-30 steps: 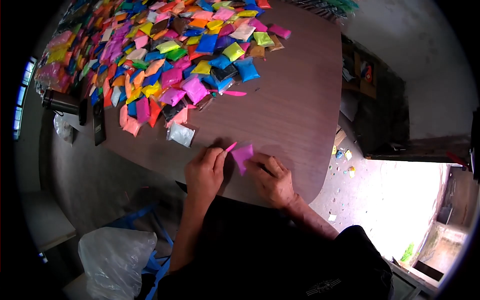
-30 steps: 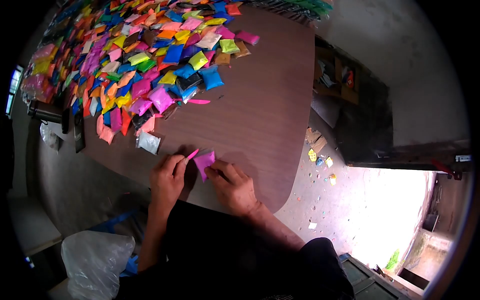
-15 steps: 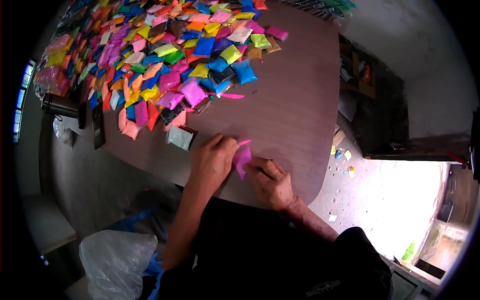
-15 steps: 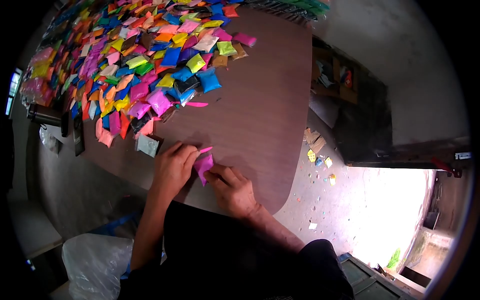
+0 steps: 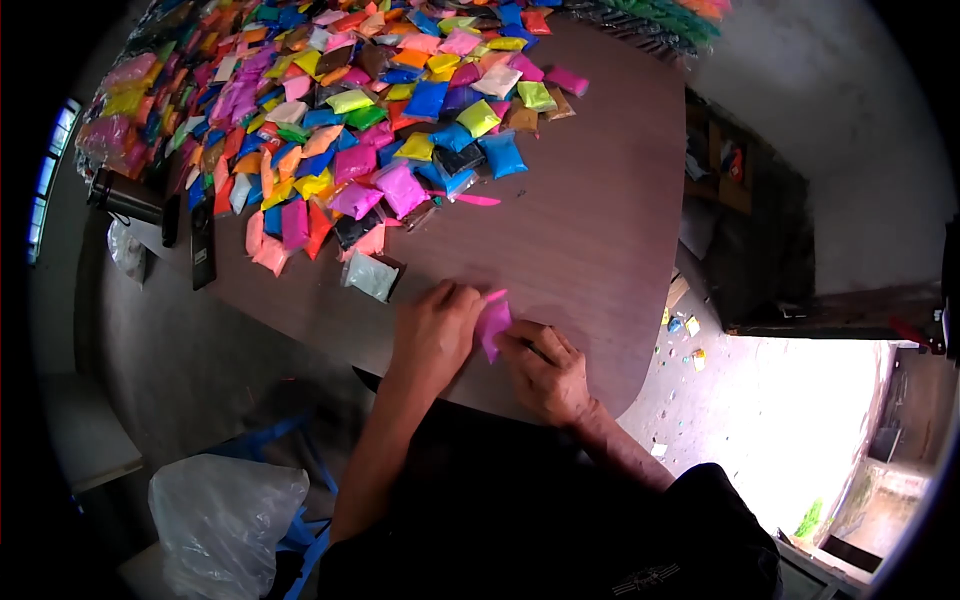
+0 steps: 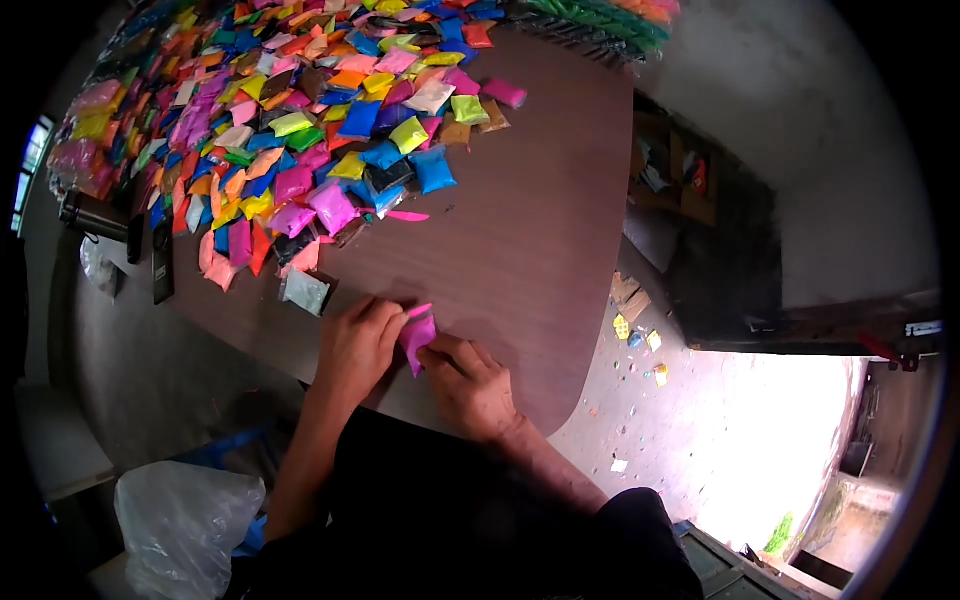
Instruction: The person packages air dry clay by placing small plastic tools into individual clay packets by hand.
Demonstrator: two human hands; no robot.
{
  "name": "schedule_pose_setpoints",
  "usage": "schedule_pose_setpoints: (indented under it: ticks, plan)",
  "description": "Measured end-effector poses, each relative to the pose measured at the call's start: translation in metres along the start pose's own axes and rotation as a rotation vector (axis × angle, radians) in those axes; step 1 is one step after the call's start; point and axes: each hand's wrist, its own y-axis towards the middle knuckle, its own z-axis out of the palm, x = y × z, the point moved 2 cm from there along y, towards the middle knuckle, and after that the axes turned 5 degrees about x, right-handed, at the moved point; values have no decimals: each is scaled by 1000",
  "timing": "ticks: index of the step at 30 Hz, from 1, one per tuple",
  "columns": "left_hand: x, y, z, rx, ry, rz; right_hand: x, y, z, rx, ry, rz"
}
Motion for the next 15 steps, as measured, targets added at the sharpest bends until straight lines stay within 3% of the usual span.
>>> schedule_pose_setpoints:
  ticks: [6, 9, 15]
  plan:
    - [0, -35, 3, -51, -165, -109, 4, -2, 4, -29, -6, 27]
    - [22, -34, 2, -31, -62, -222, 2, -3, 7, 1, 21, 15]
    - [5, -48, -1, -143, -216, -144, 4, -2, 6, -8, -19, 11]
